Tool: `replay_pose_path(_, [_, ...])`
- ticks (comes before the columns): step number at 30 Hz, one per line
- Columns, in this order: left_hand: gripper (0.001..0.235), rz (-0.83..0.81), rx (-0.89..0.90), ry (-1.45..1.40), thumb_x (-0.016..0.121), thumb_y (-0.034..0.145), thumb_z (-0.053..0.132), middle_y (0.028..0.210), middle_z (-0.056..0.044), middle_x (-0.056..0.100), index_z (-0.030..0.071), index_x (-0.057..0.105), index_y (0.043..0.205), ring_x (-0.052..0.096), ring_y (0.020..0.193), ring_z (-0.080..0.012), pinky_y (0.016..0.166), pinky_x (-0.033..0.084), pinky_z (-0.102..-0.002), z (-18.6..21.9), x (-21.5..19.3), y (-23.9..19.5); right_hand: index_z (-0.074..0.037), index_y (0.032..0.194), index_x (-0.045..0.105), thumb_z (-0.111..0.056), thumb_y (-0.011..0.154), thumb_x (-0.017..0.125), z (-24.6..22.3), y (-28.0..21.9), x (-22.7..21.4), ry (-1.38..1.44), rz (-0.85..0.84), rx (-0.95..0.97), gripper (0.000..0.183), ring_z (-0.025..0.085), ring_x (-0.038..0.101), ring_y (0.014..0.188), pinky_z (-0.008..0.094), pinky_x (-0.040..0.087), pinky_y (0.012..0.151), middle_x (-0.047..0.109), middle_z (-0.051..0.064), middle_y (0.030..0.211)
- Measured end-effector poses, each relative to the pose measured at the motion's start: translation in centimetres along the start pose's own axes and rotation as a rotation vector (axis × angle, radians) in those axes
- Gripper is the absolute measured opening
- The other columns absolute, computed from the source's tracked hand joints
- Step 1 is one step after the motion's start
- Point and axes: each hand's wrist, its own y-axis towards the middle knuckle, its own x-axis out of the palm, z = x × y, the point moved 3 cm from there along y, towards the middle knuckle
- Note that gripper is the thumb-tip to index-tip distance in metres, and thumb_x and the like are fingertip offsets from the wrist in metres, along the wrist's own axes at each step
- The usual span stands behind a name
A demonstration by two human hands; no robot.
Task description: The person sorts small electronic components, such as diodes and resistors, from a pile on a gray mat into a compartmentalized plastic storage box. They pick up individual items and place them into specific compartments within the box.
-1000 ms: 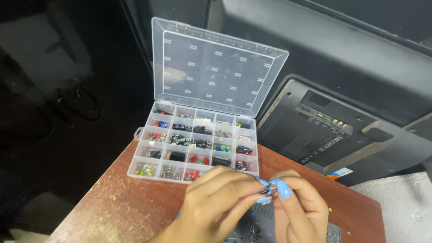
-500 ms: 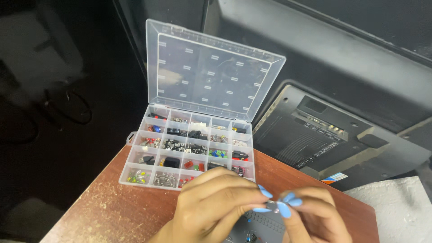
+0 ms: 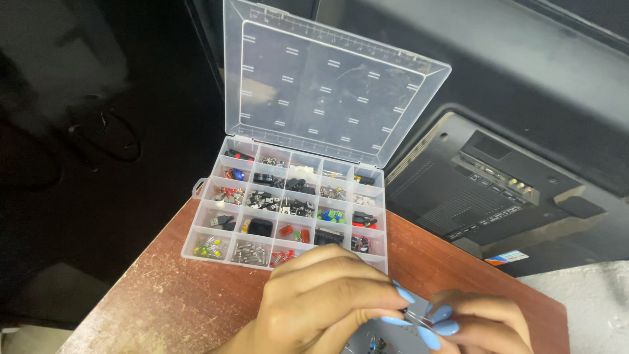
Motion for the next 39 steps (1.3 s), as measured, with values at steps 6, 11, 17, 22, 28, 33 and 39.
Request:
replay_pose_path(6, [0.011,-0.024,-0.025,-0.016,0.06,0.103,0.012,0.096,-0.006,0.075,0.007,0.069,0.105,0.071,0.08,-0.0208,0.079,0.057,-0.03,0.2,0.0,0.1,-0.014,0.1,0.062,-0.01,0.084,0.072,-1.0,-0.2,0.4,-0.016,0.043,0.084,0.019,0.016,0.076,0.08,0.023,0.068,0.079,0.065,0.007,0.098])
replay_pose_path(11, [0.006,-0.027,-0.038,-0.026,0.069,0.098,0.008,0.092,-0.005,0.075,0.008,0.07,0.104,0.072,0.077,-0.0188,0.078,0.058,-0.029,0.7,0.3,0.2,-0.009,0.114,0.065,-0.011,0.085,0.072,-1.7,0.7,0.0,-0.075,-0.055,0.037,0.03,0.015,0.077,0.092,0.022,0.065,0.086,0.069,0.009,0.104])
replay_pose_path(17, [0.008,-0.048,-0.019,-0.023,0.067,0.099,0.013,0.093,-0.005,0.074,0.009,0.071,0.105,0.069,0.076,-0.0182,0.075,0.057,-0.029,0.4,0.7,-0.2,-0.007,0.111,0.067,-0.012,0.093,0.063,-2.5,1.3,-0.1,0.011,-0.146,-0.022,0.019,0.018,0.076,0.082,0.024,0.062,0.072,0.063,0.008,0.109])
replay_pose_path(22, [0.006,-0.04,-0.029,-0.019,0.068,0.099,0.011,0.092,-0.005,0.075,0.009,0.07,0.104,0.07,0.076,-0.0186,0.076,0.058,-0.029,0.4,0.6,-0.1,-0.006,0.109,0.068,-0.013,0.092,0.064,-2.2,1.4,-0.3,0.019,-0.147,-0.033,0.019,0.019,0.078,0.085,0.025,0.065,0.077,0.064,0.007,0.108])
replay_pose_path(28, [0.008,-0.043,-0.022,-0.018,0.066,0.1,0.014,0.093,-0.004,0.074,0.01,0.07,0.105,0.069,0.075,-0.0183,0.075,0.058,-0.029,0.1,0.8,-0.4,-0.005,0.113,0.067,-0.013,0.092,0.061,-2.6,1.8,-0.9,0.005,-0.241,-0.039,0.024,0.02,0.077,0.086,0.026,0.062,0.076,0.063,0.009,0.114])
replay_pose_path(33, [0.007,-0.05,0.01,-0.016,0.067,0.1,0.011,0.094,-0.006,0.073,0.008,0.07,0.105,0.066,0.076,-0.02,0.075,0.058,-0.03,0.3,0.8,-0.4,-0.006,0.112,0.068,-0.018,0.092,0.06,-2.4,1.7,-1.4,-0.053,-0.259,-0.038,0.024,0.02,0.078,0.088,0.026,0.063,0.079,0.064,0.008,0.112])
replay_pose_path(39, [0.007,-0.069,0.007,0.001,0.064,0.102,0.009,0.095,-0.005,0.073,0.007,0.07,0.105,0.066,0.078,-0.0204,0.076,0.058,-0.03,0.6,0.8,-0.4,-0.005,0.11,0.067,-0.02,0.091,0.06,-3.2,1.8,-1.0,-0.079,-0.205,0.001,0.025,0.02,0.078,0.09,0.026,0.063,0.083,0.066,0.009,0.112])
